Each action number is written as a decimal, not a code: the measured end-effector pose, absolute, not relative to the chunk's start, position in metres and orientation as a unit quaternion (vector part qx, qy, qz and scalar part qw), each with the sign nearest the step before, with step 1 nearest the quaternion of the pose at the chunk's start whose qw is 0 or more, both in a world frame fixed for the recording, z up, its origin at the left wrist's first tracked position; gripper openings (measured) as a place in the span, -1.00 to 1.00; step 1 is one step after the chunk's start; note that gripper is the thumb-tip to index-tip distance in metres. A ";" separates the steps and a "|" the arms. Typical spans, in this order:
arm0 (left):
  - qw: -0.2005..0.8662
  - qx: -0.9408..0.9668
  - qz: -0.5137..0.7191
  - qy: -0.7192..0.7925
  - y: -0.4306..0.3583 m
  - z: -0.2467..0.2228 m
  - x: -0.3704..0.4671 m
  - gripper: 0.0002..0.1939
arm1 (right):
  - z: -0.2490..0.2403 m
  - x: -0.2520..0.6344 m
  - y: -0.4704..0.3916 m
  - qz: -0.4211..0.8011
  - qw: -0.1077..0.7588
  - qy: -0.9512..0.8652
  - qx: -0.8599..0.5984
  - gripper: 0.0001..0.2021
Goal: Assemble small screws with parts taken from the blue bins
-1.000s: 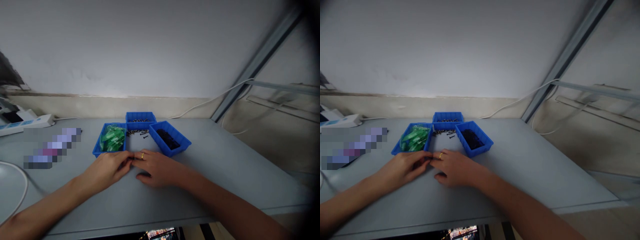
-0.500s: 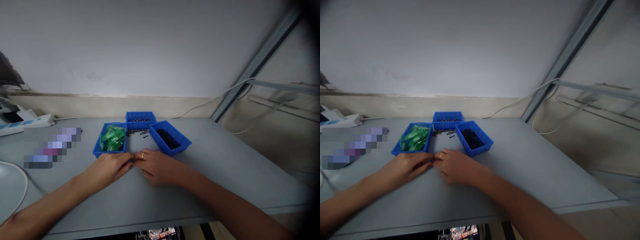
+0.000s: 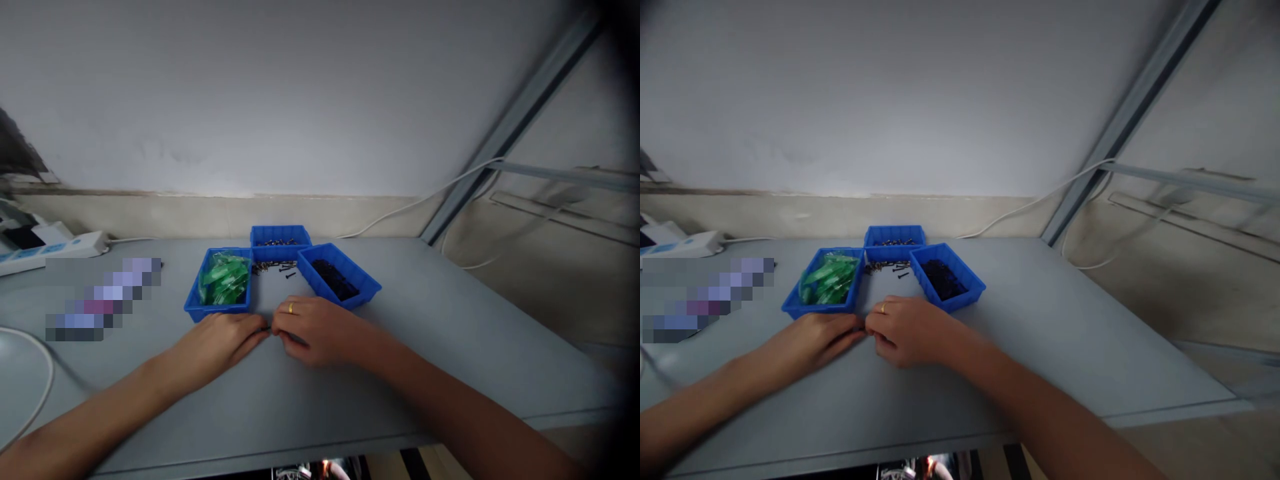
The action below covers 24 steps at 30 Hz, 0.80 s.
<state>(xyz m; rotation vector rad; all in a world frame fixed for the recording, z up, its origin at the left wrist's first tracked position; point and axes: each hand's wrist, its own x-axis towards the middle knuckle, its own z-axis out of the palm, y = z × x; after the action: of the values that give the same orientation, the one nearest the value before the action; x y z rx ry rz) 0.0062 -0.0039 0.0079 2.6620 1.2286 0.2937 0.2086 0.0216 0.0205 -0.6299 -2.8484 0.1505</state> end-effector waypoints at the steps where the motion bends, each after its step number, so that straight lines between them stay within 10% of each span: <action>1: 0.109 0.899 0.102 0.413 -0.004 0.008 0.006 -0.74 | 0.022 0.208 0.021 0.056 0.111 -0.968 -0.219 -0.88; 24: 0.138 0.885 0.166 0.413 -0.009 0.012 0.009 -0.81 | 0.008 0.202 0.028 0.073 0.109 -0.958 -0.257 -0.81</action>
<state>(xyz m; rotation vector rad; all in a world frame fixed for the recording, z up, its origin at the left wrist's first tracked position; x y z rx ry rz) 0.0095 -0.0089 0.0116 2.5585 1.1941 0.4796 0.2015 0.0275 0.0082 -0.7558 -2.8166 0.2146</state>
